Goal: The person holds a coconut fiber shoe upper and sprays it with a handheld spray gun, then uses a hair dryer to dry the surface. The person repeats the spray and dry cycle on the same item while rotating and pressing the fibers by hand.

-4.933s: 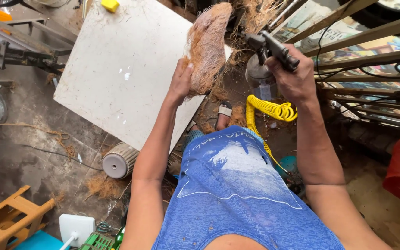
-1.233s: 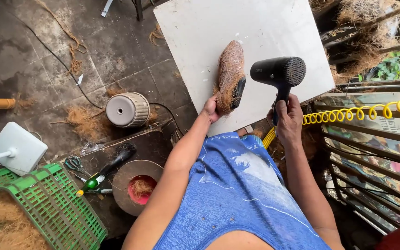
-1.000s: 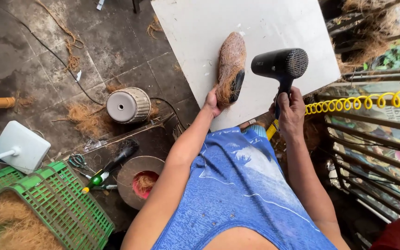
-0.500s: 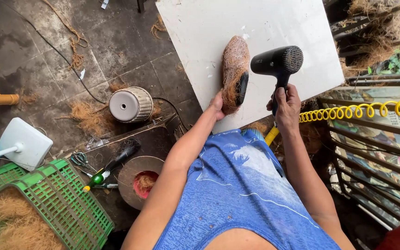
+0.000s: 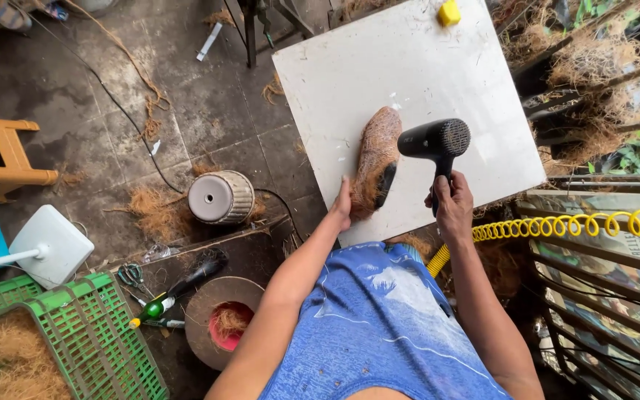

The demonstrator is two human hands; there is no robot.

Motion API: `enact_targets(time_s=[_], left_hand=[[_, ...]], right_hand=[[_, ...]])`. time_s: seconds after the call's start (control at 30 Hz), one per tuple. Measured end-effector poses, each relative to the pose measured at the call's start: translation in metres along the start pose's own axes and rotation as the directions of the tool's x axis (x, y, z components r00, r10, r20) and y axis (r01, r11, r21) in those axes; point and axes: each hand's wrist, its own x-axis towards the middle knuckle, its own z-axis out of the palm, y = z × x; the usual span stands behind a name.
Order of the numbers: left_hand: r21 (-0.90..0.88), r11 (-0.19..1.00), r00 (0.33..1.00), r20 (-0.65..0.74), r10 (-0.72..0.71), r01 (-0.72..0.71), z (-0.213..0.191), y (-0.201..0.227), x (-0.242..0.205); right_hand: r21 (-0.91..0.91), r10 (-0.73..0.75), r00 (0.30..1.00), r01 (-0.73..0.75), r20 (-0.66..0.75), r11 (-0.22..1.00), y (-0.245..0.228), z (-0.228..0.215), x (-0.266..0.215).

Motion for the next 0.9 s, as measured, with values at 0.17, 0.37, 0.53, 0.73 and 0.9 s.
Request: enact_targets(time_s=[0.17, 0.37, 0.53, 0.73, 0.9], left_hand=[[-0.575, 0.805, 0.968, 0.252, 0.004, 0.146, -0.080, -0.112, 0.162], [-0.651, 0.719, 0.958, 0.276, -0.075, 0.244, -0.093, -0.142, 0.186], [-0.403, 0.844, 0.914, 0.341, -0.222, 0.355, -0.102, -0.160, 0.170], [-0.013, 0.991, 0.991, -0.019, -0.131, 0.131, -0.146, -0.150, 0.150], [0.727, 0.672, 0.717, -0.391, 0.577, -0.144, -0.182, -0.101, 0.188]], right_hand=[[0.068, 0.033, 0.999, -0.032, -0.014, 0.997, -0.003, -0.001, -0.003], [0.088, 0.071, 0.997, -0.069, -0.025, 0.994, 0.002, -0.005, -0.006], [0.080, 0.055, 0.998, -0.054, -0.010, 0.995, 0.005, -0.004, -0.004], [-0.004, 0.008, 1.000, -0.009, -0.018, 1.000, 0.004, -0.005, -0.005], [-0.007, 0.032, 0.998, -0.032, -0.049, 0.999, 0.009, -0.003, -0.004]])
